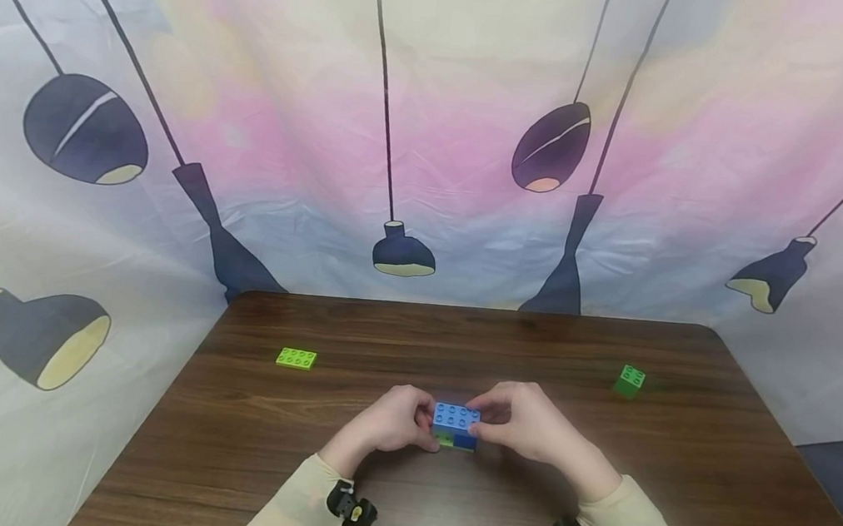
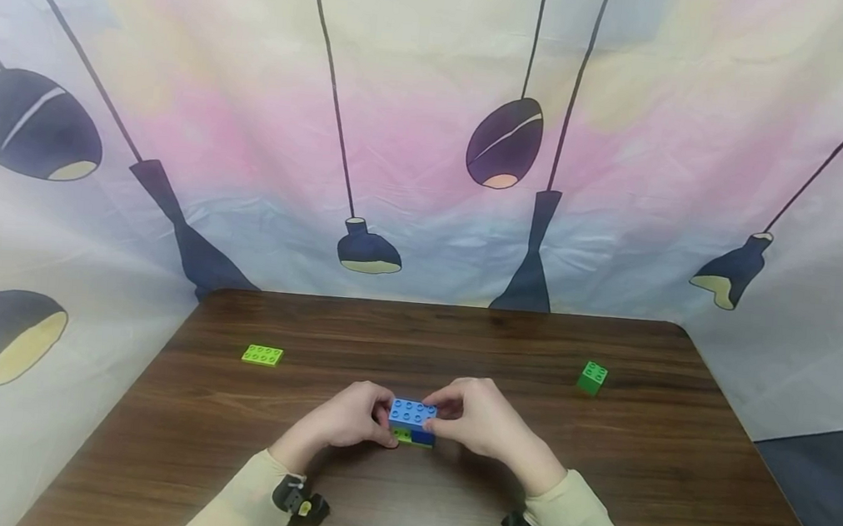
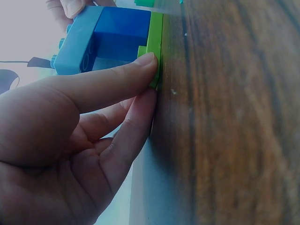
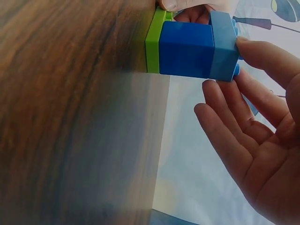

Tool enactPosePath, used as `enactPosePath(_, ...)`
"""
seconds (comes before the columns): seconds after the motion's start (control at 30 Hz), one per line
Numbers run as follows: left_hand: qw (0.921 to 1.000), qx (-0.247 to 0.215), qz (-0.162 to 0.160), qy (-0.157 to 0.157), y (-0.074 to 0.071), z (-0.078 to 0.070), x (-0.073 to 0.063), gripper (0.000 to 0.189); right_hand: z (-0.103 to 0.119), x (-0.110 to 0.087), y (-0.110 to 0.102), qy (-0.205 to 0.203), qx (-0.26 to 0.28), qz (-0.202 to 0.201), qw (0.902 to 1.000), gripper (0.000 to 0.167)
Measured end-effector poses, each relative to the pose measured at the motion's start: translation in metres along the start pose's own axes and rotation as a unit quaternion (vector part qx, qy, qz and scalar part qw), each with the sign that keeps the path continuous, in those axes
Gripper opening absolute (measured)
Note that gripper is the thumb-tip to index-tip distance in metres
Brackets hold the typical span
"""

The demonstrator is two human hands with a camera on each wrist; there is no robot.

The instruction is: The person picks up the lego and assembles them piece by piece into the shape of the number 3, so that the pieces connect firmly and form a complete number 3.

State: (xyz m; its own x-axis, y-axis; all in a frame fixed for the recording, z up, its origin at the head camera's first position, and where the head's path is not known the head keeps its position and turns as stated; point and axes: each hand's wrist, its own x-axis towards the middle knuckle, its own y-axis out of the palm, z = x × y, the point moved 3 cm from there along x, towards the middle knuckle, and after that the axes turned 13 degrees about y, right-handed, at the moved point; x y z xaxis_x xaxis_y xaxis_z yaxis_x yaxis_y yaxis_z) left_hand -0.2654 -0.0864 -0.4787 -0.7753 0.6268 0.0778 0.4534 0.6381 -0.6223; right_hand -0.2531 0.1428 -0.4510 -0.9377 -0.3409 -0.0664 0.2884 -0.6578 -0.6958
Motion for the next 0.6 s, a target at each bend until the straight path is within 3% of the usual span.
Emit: enactPosePath(0.6, 0.9999, 0.01, 0.005, -0.003, 0.0027, 0.0078, 0.0024, 0.027, 0.0015, -0.0013, 0.0005, 0.035, -0.011, -0.003, 0.9993, 0.023)
